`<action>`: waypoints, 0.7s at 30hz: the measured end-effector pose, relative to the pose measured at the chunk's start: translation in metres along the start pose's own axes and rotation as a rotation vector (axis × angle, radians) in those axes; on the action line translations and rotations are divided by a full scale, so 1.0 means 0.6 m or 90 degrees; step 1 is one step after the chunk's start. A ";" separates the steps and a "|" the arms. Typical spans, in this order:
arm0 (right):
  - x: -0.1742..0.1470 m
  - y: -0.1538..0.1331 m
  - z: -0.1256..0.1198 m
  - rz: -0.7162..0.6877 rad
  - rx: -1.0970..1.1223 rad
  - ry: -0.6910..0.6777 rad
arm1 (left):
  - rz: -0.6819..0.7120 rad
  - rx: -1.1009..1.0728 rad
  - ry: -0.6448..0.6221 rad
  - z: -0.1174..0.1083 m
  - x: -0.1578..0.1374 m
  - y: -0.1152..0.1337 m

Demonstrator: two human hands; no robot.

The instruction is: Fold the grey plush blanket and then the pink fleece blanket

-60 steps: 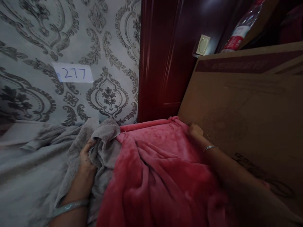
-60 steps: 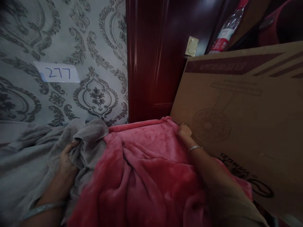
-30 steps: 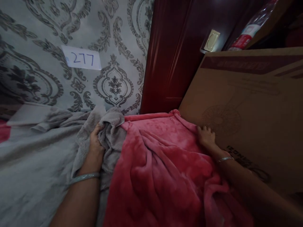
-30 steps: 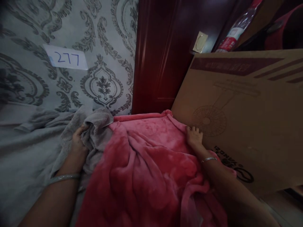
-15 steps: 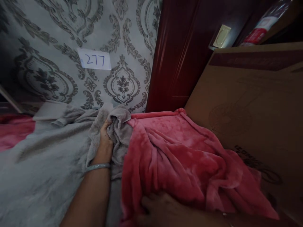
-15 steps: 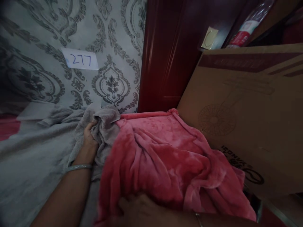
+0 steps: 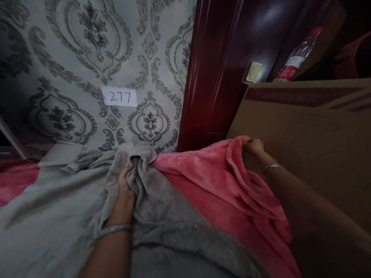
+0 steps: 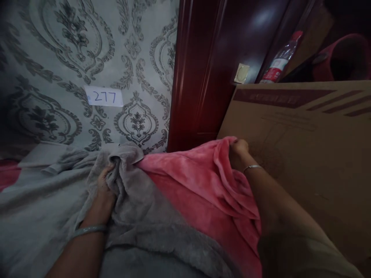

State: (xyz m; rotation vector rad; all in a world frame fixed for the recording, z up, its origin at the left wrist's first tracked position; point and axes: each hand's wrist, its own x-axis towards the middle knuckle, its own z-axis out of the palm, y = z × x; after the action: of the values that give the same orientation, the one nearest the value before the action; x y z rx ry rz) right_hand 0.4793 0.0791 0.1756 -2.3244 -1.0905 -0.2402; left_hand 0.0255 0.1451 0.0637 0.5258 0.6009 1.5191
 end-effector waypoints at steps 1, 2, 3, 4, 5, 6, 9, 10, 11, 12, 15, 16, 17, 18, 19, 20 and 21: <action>0.005 0.002 0.016 0.011 0.004 -0.027 | -0.007 -0.012 -0.001 0.004 -0.003 0.000; 0.006 0.001 0.037 0.010 0.014 -0.054 | -0.008 -0.018 -0.004 0.007 -0.005 -0.001; 0.003 -0.004 0.060 -0.001 0.023 -0.071 | -0.008 -0.022 -0.004 0.009 -0.006 -0.001; -0.002 -0.011 0.085 -0.020 0.030 -0.085 | -0.007 -0.024 -0.005 0.010 -0.007 -0.002; -0.008 -0.020 0.109 -0.044 0.037 -0.099 | -0.006 -0.025 -0.008 0.010 -0.007 -0.003; -0.014 -0.030 0.133 -0.073 0.042 -0.114 | -0.007 -0.023 -0.012 0.009 -0.007 -0.004; -0.029 -0.062 0.194 -0.157 0.047 -0.178 | -0.017 -0.018 -0.014 0.005 -0.006 -0.006; -0.032 -0.071 0.210 -0.175 0.043 -0.198 | -0.019 -0.021 -0.007 0.004 -0.006 -0.007; -0.034 -0.078 0.224 -0.185 0.038 -0.213 | -0.019 -0.024 0.001 0.004 -0.006 -0.007; -0.036 -0.084 0.237 -0.190 0.030 -0.223 | -0.018 -0.028 0.008 0.004 -0.006 -0.007; -0.040 -0.090 0.266 -0.182 0.006 -0.234 | -0.022 -0.026 0.022 0.006 -0.007 -0.007; -0.041 -0.090 0.274 -0.177 0.000 -0.235 | -0.026 -0.024 0.029 0.006 -0.007 -0.007; -0.040 -0.090 0.279 -0.172 -0.003 -0.235 | -0.029 -0.023 0.036 0.006 -0.007 -0.007; -0.038 -0.091 0.283 -0.165 -0.004 -0.231 | -0.032 -0.023 0.039 0.006 -0.007 -0.008; -0.033 -0.093 0.285 -0.155 -0.003 -0.222 | -0.035 -0.023 0.042 0.006 -0.007 -0.008; -0.025 -0.097 0.286 -0.141 -0.001 -0.208 | -0.038 -0.023 0.041 0.005 -0.007 -0.009; -0.015 -0.102 0.285 -0.125 0.004 -0.189 | -0.041 -0.022 0.038 0.004 -0.007 -0.010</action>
State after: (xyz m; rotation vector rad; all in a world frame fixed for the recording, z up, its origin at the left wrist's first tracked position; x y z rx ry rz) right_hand 0.4151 0.1998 0.0553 -2.2979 -1.4628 0.0380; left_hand 0.0316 0.1413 0.0618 0.4326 0.6306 1.4854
